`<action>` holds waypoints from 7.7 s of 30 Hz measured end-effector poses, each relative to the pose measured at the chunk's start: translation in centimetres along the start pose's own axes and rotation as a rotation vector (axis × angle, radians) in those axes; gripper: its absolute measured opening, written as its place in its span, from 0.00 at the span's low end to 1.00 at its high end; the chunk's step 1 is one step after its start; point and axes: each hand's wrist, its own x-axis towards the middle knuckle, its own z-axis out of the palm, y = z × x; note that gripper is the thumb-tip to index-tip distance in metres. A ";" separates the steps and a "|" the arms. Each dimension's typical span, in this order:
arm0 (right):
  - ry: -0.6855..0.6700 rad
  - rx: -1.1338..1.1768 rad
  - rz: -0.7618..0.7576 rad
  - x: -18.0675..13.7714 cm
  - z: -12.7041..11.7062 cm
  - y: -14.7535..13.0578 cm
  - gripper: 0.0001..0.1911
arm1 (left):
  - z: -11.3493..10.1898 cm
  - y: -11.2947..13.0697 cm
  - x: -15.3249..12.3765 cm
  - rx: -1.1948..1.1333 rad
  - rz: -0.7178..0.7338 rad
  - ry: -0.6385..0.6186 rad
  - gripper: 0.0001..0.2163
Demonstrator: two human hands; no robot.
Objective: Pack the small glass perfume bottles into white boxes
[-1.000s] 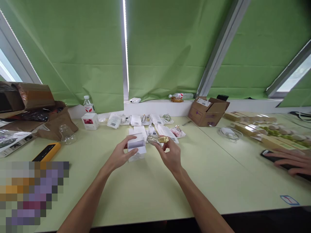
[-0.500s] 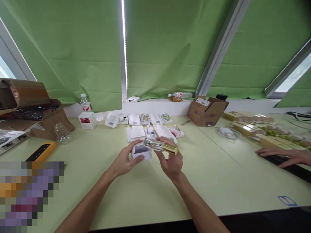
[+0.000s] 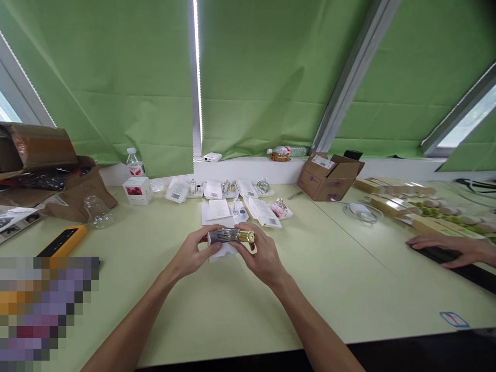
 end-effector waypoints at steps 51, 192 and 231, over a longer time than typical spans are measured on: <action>0.001 0.025 -0.111 0.4 0.2 -0.9 0.18 | 0.8 -3.7 1.3 -0.230 -0.191 0.072 0.21; 0.124 0.109 -0.009 0.6 -0.1 -0.8 0.09 | 0.7 -3.3 1.1 -0.308 -0.286 0.073 0.23; -0.148 0.794 0.823 1.3 -0.6 1.0 0.10 | 1.2 -3.1 0.9 -0.267 -0.274 -0.040 0.21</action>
